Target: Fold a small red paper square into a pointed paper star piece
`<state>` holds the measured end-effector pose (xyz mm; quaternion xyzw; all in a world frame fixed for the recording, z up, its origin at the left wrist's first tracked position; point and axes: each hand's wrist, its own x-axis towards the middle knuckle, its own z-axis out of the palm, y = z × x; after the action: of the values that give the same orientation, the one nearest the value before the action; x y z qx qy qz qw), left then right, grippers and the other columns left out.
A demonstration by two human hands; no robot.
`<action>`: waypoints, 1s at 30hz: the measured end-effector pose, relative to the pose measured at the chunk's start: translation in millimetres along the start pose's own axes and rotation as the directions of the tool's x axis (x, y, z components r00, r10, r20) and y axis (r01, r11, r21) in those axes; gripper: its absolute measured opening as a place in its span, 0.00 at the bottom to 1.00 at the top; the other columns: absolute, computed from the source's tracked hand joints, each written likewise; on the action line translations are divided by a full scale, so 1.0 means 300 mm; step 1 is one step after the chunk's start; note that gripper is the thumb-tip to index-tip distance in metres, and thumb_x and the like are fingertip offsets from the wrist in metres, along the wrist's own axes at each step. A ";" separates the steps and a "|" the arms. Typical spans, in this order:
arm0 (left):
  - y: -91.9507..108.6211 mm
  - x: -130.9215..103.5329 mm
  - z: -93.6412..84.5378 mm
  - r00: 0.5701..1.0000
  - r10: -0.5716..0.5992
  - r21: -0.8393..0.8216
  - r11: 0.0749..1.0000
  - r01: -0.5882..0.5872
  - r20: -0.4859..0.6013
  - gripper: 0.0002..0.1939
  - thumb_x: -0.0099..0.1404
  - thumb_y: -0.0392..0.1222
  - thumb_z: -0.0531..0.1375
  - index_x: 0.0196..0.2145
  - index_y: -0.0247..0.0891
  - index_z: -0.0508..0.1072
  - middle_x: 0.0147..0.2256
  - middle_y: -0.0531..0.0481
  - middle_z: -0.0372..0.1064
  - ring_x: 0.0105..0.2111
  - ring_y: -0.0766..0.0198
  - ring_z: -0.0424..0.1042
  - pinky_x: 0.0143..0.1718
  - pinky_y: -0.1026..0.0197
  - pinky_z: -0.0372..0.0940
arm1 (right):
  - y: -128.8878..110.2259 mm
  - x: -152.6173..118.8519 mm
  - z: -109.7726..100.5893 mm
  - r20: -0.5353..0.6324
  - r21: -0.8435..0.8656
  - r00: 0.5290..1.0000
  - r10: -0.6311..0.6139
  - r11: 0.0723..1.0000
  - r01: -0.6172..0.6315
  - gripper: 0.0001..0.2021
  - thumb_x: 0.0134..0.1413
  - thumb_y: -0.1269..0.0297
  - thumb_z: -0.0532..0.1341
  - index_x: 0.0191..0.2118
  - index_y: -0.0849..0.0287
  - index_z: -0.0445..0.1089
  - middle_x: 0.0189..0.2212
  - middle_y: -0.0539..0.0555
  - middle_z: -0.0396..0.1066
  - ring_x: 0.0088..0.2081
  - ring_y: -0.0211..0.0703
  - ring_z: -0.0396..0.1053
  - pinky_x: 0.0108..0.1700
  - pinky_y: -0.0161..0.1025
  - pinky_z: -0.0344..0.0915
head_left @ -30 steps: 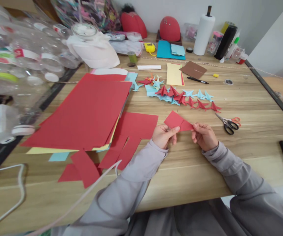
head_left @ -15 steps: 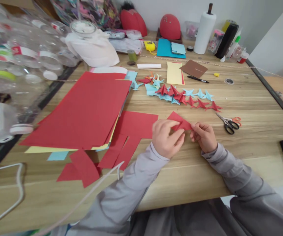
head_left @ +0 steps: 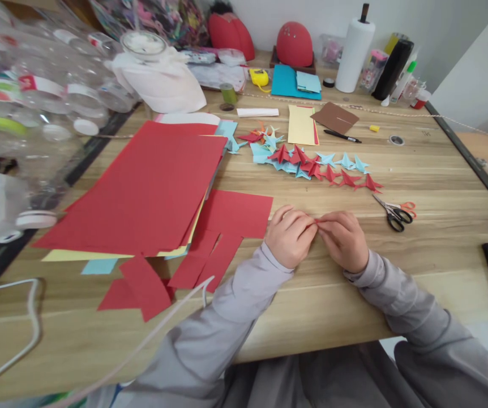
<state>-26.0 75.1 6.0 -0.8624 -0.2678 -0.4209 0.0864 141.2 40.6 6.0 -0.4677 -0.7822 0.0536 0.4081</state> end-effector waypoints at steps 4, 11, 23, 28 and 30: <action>0.001 -0.002 0.007 1.000 0.013 0.019 1.000 -0.013 0.019 0.07 0.60 0.32 0.55 0.30 0.37 0.73 0.30 0.49 0.75 0.34 0.61 0.70 0.46 0.52 0.60 | 0.004 0.005 -0.002 0.012 -0.218 0.976 -0.215 0.952 0.213 0.08 0.54 0.76 0.55 0.34 0.58 0.70 0.32 0.54 0.75 0.35 0.44 0.68 0.40 0.42 0.63; -0.002 0.000 0.011 0.988 0.096 0.106 0.988 -0.109 0.119 0.09 0.62 0.34 0.54 0.27 0.37 0.73 0.29 0.50 0.74 0.35 0.61 0.70 0.48 0.51 0.59 | 0.009 0.009 -0.010 0.088 -0.358 0.946 -0.312 0.877 0.322 0.09 0.54 0.77 0.54 0.33 0.60 0.69 0.30 0.53 0.75 0.34 0.42 0.67 0.41 0.42 0.60; -0.058 -0.001 -0.025 0.994 0.089 0.066 0.993 -0.093 0.064 0.06 0.62 0.35 0.56 0.31 0.38 0.73 0.29 0.53 0.75 0.35 0.60 0.68 0.47 0.47 0.56 | 0.043 0.003 -0.023 0.044 -0.347 0.967 -0.253 0.903 0.252 0.09 0.51 0.77 0.56 0.36 0.57 0.68 0.35 0.51 0.76 0.37 0.44 0.67 0.43 0.44 0.59; -0.055 -0.001 -0.020 0.995 0.080 0.016 0.997 -0.081 0.057 0.05 0.62 0.35 0.57 0.32 0.37 0.73 0.31 0.51 0.75 0.35 0.59 0.68 0.45 0.48 0.58 | 0.032 0.005 -0.016 0.027 -0.324 0.970 -0.241 0.916 0.236 0.09 0.50 0.77 0.57 0.35 0.57 0.69 0.34 0.52 0.76 0.36 0.44 0.68 0.43 0.43 0.60; -0.047 -0.003 -0.010 0.994 0.092 0.003 0.996 -0.092 0.052 0.05 0.62 0.34 0.57 0.31 0.37 0.73 0.32 0.51 0.76 0.35 0.60 0.69 0.45 0.49 0.59 | 0.026 0.007 -0.013 0.032 -0.310 0.964 -0.263 0.915 0.259 0.09 0.51 0.77 0.57 0.36 0.58 0.70 0.34 0.52 0.76 0.36 0.44 0.68 0.43 0.43 0.60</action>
<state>-36.2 85.6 6.2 -0.8842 -0.2311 -0.3931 0.1010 148.9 45.5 6.2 -0.4179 -0.8341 -0.1276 0.3368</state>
